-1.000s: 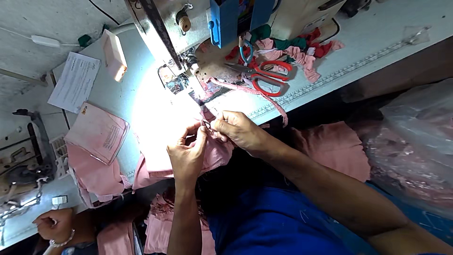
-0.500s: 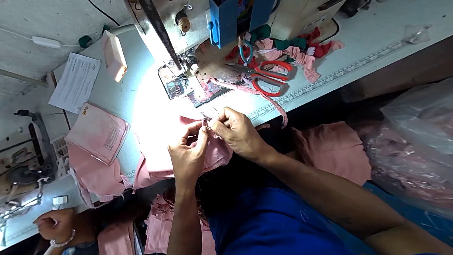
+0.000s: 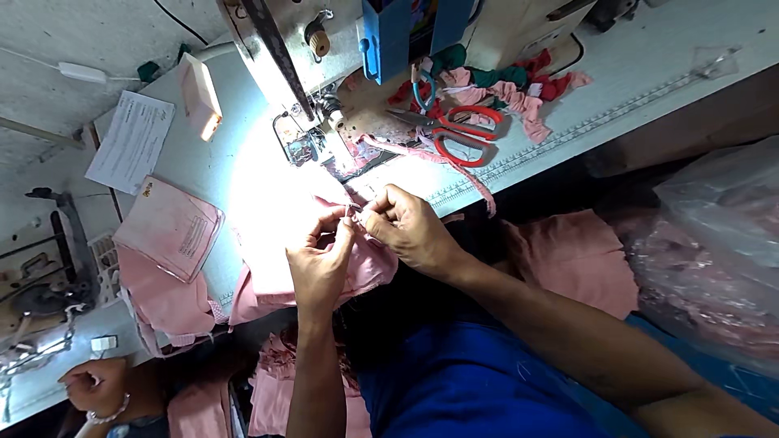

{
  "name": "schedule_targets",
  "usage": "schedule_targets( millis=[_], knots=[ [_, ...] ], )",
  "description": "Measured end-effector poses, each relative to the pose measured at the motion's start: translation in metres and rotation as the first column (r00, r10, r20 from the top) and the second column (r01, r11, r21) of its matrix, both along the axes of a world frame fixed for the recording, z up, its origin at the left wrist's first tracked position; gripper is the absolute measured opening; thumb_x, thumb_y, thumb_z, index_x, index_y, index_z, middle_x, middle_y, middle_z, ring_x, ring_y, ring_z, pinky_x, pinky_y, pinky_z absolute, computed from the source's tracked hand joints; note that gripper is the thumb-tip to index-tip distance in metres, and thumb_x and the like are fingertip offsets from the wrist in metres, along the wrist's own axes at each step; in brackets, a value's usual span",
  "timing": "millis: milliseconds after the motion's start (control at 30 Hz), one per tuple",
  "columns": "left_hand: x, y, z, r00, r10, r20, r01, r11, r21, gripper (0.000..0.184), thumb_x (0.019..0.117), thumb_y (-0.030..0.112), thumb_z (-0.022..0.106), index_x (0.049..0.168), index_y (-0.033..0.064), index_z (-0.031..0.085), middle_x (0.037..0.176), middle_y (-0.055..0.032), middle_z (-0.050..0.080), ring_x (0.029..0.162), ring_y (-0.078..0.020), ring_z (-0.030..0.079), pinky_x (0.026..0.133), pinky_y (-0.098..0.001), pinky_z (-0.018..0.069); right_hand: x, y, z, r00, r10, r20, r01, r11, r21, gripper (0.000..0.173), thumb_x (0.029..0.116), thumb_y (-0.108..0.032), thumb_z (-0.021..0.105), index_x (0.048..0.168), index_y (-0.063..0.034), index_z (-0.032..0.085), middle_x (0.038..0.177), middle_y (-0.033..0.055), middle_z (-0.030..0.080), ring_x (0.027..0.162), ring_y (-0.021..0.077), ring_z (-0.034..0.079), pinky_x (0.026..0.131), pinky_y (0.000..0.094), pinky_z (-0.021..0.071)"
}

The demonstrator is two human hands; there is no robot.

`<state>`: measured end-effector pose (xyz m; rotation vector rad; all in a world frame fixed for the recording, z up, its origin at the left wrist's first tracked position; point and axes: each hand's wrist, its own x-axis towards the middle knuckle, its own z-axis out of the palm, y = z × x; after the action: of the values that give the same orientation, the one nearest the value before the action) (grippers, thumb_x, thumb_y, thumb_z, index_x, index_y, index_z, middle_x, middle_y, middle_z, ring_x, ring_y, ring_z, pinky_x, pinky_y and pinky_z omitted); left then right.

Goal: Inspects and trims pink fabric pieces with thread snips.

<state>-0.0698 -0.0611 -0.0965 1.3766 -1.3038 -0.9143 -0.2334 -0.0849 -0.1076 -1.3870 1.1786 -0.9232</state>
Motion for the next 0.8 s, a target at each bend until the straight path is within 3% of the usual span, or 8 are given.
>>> schedule_targets(
  millis=[200, 267, 367, 467, 567, 633, 700, 800],
  knots=[
    [0.001, 0.000, -0.001, 1.000, -0.020, 0.015, 0.020, 1.000, -0.005, 0.016, 0.0945, 0.007, 0.068, 0.109, 0.0031, 0.074, 0.091, -0.0034, 0.074, 0.078, -0.0119, 0.071, 0.070, -0.0282, 0.0619, 0.004, 0.000, -0.005, 0.988, -0.062, -0.143, 0.042, 0.989, -0.138, 0.013, 0.0960, -0.026, 0.066, 0.099, -0.0137, 0.061, 0.070, -0.0049, 0.062, 0.055, 0.0045, 0.056, 0.048, 0.0248, 0.0474],
    [0.001, 0.000, -0.001, 1.000, -0.023, 0.018, 0.023, 1.000, -0.009, 0.017, 0.0942, 0.007, 0.068, 0.110, 0.0027, 0.074, 0.092, -0.0034, 0.074, 0.078, -0.0118, 0.071, 0.069, -0.0279, 0.0619, 0.003, -0.002, -0.006, 0.999, -0.030, -0.044, 0.026, 0.996, -0.087, 0.012, 0.0975, -0.022, 0.066, 0.098, -0.0118, 0.061, 0.071, -0.0031, 0.063, 0.054, 0.0056, 0.058, 0.048, 0.0240, 0.0485],
    [0.000, 0.001, -0.002, 1.000, -0.013, 0.024, 0.013, 1.000, 0.005, 0.017, 0.0942, 0.008, 0.069, 0.109, 0.0035, 0.074, 0.090, -0.0029, 0.074, 0.077, -0.0114, 0.071, 0.069, -0.0273, 0.0614, 0.001, -0.007, -0.011, 0.964, 0.032, 0.263, -0.057, 0.994, 0.089, 0.011, 0.0998, -0.014, 0.062, 0.094, -0.0058, 0.059, 0.067, 0.0039, 0.058, 0.051, 0.0097, 0.052, 0.045, 0.0228, 0.0427],
    [0.002, 0.001, -0.005, 0.999, 0.020, 0.033, -0.020, 1.000, 0.015, 0.017, 0.0933, 0.010, 0.069, 0.107, 0.0017, 0.075, 0.089, -0.0044, 0.075, 0.078, -0.0128, 0.072, 0.070, -0.0280, 0.0625, 0.000, -0.010, -0.012, 0.925, 0.050, 0.376, -0.134, 0.971, 0.199, 0.013, 0.1008, -0.018, 0.061, 0.098, -0.0059, 0.060, 0.068, 0.0016, 0.058, 0.057, 0.0081, 0.054, 0.053, 0.0234, 0.0464],
    [0.002, -0.001, -0.009, 0.999, 0.042, 0.018, -0.041, 0.999, -0.007, 0.018, 0.0913, 0.010, 0.070, 0.104, -0.0027, 0.074, 0.088, -0.0049, 0.075, 0.078, -0.0104, 0.073, 0.070, -0.0252, 0.0626, 0.000, -0.015, -0.010, 0.986, 0.048, 0.157, -0.058, 0.996, 0.060, 0.032, 0.0929, -0.034, 0.069, 0.111, -0.0083, 0.064, 0.073, -0.0049, 0.060, 0.062, 0.0021, 0.055, 0.059, 0.0222, 0.0484],
    [0.002, 0.000, -0.009, 0.999, 0.044, 0.016, -0.044, 0.999, -0.004, 0.019, 0.0911, 0.010, 0.069, 0.105, -0.0023, 0.074, 0.088, -0.0046, 0.075, 0.077, -0.0102, 0.073, 0.070, -0.0250, 0.0623, 0.002, -0.018, -0.008, 0.997, 0.011, -0.083, -0.022, 0.991, -0.130, 0.040, 0.0932, -0.043, 0.069, 0.116, -0.0100, 0.069, 0.081, -0.0011, 0.067, 0.071, 0.0065, 0.061, 0.066, 0.0289, 0.0523],
    [0.003, 0.002, -0.010, 0.999, 0.041, 0.031, -0.040, 0.999, -0.036, 0.019, 0.0909, 0.009, 0.068, 0.105, -0.0021, 0.075, 0.089, -0.0052, 0.076, 0.078, -0.0113, 0.073, 0.071, -0.0257, 0.0628, 0.005, -0.020, -0.007, 0.974, -0.011, -0.228, -0.053, 0.960, -0.274, 0.033, 0.0963, -0.040, 0.066, 0.109, -0.0105, 0.074, 0.087, 0.0036, 0.073, 0.080, 0.0137, 0.069, 0.071, 0.0376, 0.0567],
    [0.005, 0.004, -0.014, 0.997, 0.059, 0.052, -0.052, 0.991, -0.126, 0.016, 0.0891, 0.006, 0.068, 0.101, -0.0022, 0.076, 0.090, -0.0049, 0.076, 0.079, -0.0097, 0.073, 0.073, -0.0242, 0.0628, 0.009, -0.017, -0.002, 0.931, -0.072, -0.357, -0.085, 0.910, -0.405, 0.025, 0.0915, -0.033, 0.066, 0.098, -0.0098, 0.072, 0.078, 0.0053, 0.070, 0.072, 0.0199, 0.068, 0.061, 0.0429, 0.0533]
  ],
)
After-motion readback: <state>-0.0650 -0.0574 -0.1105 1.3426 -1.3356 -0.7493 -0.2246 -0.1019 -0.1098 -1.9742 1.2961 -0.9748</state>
